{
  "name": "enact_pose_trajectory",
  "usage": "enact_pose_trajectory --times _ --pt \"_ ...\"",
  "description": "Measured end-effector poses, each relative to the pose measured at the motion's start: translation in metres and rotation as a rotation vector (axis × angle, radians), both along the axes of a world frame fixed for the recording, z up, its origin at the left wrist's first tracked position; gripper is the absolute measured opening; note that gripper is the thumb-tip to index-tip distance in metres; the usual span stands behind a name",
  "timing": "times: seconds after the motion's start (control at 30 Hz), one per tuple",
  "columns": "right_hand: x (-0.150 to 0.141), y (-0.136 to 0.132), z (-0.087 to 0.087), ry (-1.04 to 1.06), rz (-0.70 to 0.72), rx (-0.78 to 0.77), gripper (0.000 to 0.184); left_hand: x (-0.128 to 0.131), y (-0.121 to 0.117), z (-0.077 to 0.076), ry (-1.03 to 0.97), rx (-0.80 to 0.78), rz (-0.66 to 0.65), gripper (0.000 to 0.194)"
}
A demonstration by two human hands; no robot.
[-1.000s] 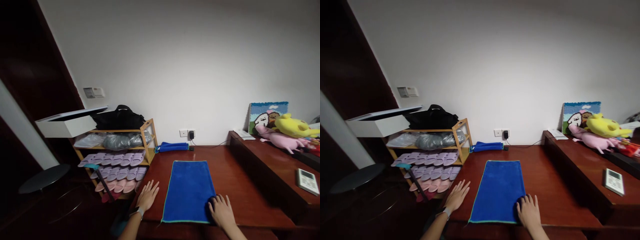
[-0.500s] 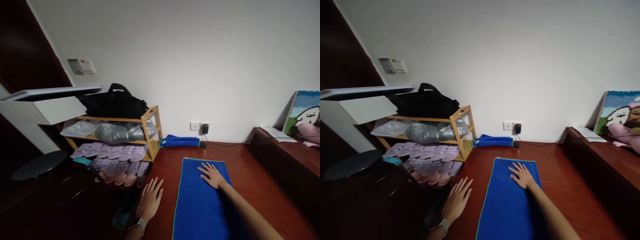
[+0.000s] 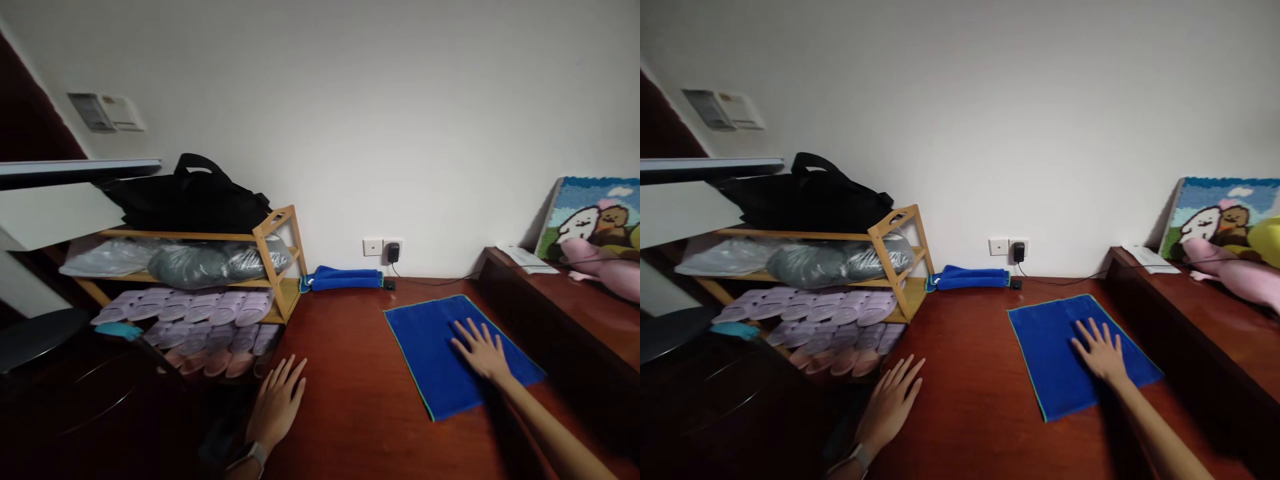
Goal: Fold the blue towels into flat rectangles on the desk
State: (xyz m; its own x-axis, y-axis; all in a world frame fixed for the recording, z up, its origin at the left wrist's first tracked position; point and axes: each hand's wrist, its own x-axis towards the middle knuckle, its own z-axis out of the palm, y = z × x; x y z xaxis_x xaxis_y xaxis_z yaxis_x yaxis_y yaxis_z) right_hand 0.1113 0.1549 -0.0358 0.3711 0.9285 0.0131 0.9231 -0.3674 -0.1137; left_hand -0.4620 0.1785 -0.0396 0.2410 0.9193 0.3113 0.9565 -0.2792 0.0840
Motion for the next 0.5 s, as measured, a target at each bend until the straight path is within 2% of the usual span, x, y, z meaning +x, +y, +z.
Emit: enact_pose_trajectory --times 0.07,0.13,0.27,0.5 --pt "-0.016 -0.020 -0.003 -0.030 0.219 0.030 0.070 0.000 0.001 -0.001 0.005 0.010 -0.005 0.048" --pt "-0.031 -0.032 -0.007 -0.011 0.311 0.015 0.068 0.000 0.001 -0.002 0.007 0.026 -0.009 0.049" --pt "-0.043 -0.026 -0.012 0.023 0.261 -0.039 0.070 0.000 0.002 -0.004 0.014 0.056 -0.010 0.049" --pt "-0.032 0.035 -0.007 0.035 0.099 -0.067 0.073 -0.004 0.008 -0.008 0.017 0.055 -0.021 0.049"
